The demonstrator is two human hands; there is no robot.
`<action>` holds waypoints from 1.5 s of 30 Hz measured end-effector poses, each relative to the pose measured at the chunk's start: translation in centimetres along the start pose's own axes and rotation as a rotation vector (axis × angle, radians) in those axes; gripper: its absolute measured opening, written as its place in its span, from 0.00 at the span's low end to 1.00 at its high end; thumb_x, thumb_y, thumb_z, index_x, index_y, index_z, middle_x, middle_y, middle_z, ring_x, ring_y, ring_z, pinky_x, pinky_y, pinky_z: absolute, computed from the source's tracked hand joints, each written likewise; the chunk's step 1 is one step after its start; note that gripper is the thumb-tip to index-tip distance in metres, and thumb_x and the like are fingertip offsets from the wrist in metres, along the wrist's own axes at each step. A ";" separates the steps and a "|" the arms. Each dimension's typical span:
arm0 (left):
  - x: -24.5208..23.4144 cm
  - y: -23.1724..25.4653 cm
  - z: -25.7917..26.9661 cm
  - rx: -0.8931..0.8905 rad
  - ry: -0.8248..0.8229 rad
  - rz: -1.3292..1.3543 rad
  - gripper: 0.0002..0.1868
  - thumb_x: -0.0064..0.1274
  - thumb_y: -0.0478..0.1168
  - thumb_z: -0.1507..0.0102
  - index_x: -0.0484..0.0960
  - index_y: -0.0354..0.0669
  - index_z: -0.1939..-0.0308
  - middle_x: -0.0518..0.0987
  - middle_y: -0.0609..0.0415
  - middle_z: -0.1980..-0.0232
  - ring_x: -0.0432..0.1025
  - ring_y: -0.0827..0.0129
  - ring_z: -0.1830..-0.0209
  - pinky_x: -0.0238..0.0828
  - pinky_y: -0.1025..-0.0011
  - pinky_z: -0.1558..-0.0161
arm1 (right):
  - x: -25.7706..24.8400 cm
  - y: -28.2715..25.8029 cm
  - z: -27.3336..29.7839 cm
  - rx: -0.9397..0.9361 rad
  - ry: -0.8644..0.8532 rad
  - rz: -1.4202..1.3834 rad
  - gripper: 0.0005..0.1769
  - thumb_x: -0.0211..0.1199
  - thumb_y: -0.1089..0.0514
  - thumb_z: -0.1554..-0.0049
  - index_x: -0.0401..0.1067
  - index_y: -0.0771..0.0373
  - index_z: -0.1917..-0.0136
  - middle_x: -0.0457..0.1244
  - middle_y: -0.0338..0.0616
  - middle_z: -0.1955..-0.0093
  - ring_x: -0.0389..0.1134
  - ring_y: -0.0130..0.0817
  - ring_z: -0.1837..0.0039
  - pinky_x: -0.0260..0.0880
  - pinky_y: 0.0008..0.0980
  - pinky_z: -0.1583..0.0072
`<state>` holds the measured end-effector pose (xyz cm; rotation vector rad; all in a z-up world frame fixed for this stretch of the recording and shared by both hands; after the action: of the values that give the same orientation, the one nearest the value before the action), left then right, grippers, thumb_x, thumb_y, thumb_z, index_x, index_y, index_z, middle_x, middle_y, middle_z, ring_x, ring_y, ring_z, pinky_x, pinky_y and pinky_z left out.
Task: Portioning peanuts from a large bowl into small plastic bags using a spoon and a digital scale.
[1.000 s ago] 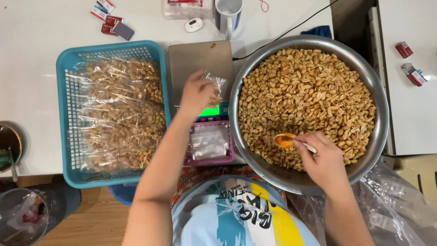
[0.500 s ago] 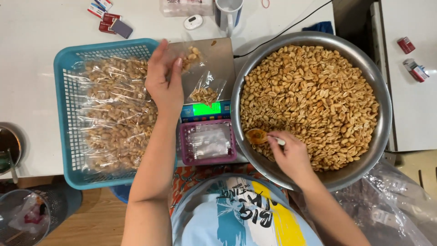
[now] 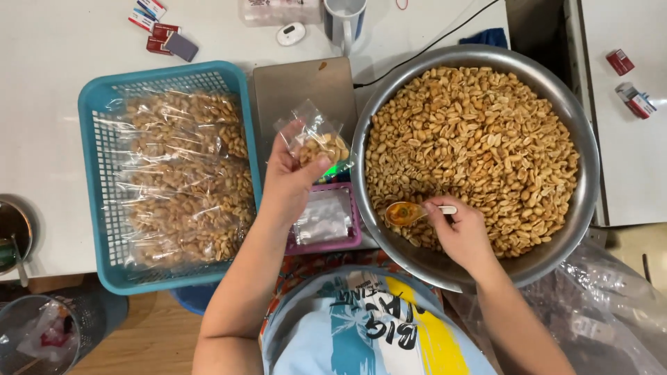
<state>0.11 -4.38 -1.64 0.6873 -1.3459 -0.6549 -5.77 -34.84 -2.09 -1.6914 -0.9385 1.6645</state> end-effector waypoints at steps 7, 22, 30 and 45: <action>2.1 -2.6 2.4 -0.145 -0.128 -0.287 0.39 0.71 0.26 0.50 0.76 0.43 0.35 0.84 0.48 0.52 0.80 0.66 0.53 0.81 0.67 0.47 | -2.8 0.3 0.1 0.061 0.120 -0.175 0.05 0.61 0.65 0.35 0.77 0.65 0.50 0.70 0.52 0.59 0.66 0.32 0.57 0.73 0.38 0.53; 7.3 -5.8 4.5 -0.197 -0.466 -0.707 0.25 0.58 0.44 0.36 0.75 0.44 0.35 0.85 0.53 0.51 0.79 0.77 0.67 0.78 0.85 0.66 | -8.0 -6.9 1.8 -0.708 0.310 0.102 0.06 0.63 0.66 0.37 0.76 0.70 0.47 0.66 0.58 0.51 0.68 0.42 0.52 0.71 0.34 0.50; -7.4 -5.1 -9.8 0.119 -0.072 -1.357 0.11 0.56 0.50 0.38 0.88 0.52 0.58 0.71 0.46 0.38 0.64 0.47 0.36 0.63 0.47 0.39 | -4.7 -2.0 1.4 -0.578 0.180 0.053 0.07 0.64 0.69 0.39 0.78 0.66 0.47 0.69 0.50 0.53 0.70 0.39 0.54 0.71 0.32 0.53; -2.8 6.6 -5.1 0.765 0.125 -0.742 0.18 0.49 0.25 0.29 0.74 0.45 0.37 0.71 0.49 0.34 0.64 0.61 0.29 0.72 0.63 0.35 | 2.0 -2.4 -0.6 -0.204 0.137 0.153 0.06 0.65 0.59 0.36 0.80 0.62 0.49 0.71 0.50 0.57 0.74 0.51 0.55 0.75 0.41 0.55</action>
<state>5.03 2.34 1.11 1.8678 -1.1931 -0.6412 -5.47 -31.78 -1.32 -2.0316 -0.9609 1.5679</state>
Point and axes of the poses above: each hand's wrist, its own z-axis away from the middle knuckle, its own x-axis out of the palm, y = z × x, the point moved 6 cm from there along -z, towards the middle knuckle
